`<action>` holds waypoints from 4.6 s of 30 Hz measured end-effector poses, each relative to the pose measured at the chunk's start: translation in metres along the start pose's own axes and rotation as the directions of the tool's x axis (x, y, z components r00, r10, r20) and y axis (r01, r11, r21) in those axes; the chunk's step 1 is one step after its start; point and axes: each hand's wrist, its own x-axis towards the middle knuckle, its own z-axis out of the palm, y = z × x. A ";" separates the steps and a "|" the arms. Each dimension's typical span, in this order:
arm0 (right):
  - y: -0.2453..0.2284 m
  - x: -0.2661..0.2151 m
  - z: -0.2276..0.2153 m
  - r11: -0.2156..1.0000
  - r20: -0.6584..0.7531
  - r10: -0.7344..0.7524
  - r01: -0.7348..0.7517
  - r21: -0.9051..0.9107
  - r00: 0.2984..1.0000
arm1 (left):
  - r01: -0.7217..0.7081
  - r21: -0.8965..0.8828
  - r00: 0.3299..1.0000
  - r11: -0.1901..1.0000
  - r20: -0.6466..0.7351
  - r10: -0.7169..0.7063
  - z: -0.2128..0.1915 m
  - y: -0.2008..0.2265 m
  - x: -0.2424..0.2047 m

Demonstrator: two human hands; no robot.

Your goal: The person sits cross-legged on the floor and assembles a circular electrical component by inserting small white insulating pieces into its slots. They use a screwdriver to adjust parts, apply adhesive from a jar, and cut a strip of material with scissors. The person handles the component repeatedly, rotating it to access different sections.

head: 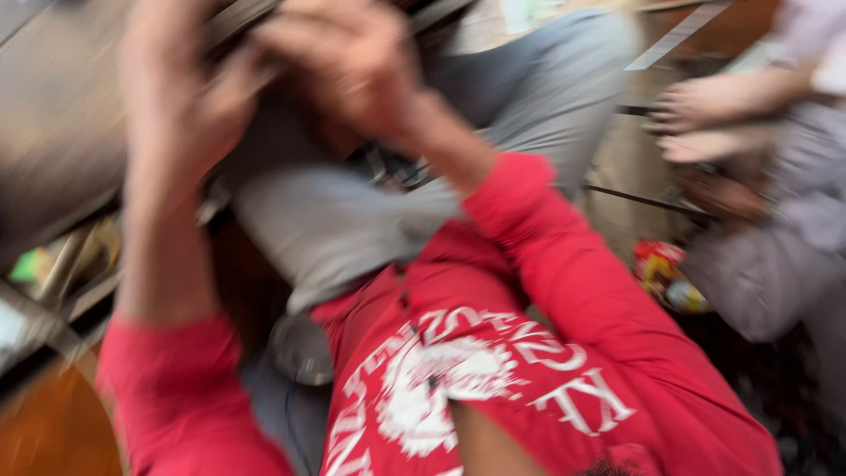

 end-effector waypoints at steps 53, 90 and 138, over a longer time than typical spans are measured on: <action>-0.009 0.003 -0.012 0.985 0.079 -0.103 0.112 -0.128 0.992 | 0.040 -0.057 0.999 0.998 -0.003 -0.041 0.000 -0.007 -0.005; -0.006 0.014 -0.012 0.986 0.047 -0.078 0.084 -0.142 0.996 | -0.002 -0.069 0.996 0.998 -0.089 -0.004 0.006 0.003 0.003; 0.000 -0.019 0.013 0.916 0.129 0.104 -0.145 0.373 0.986 | -0.140 0.158 0.968 0.977 -0.187 0.169 0.035 -0.039 -0.067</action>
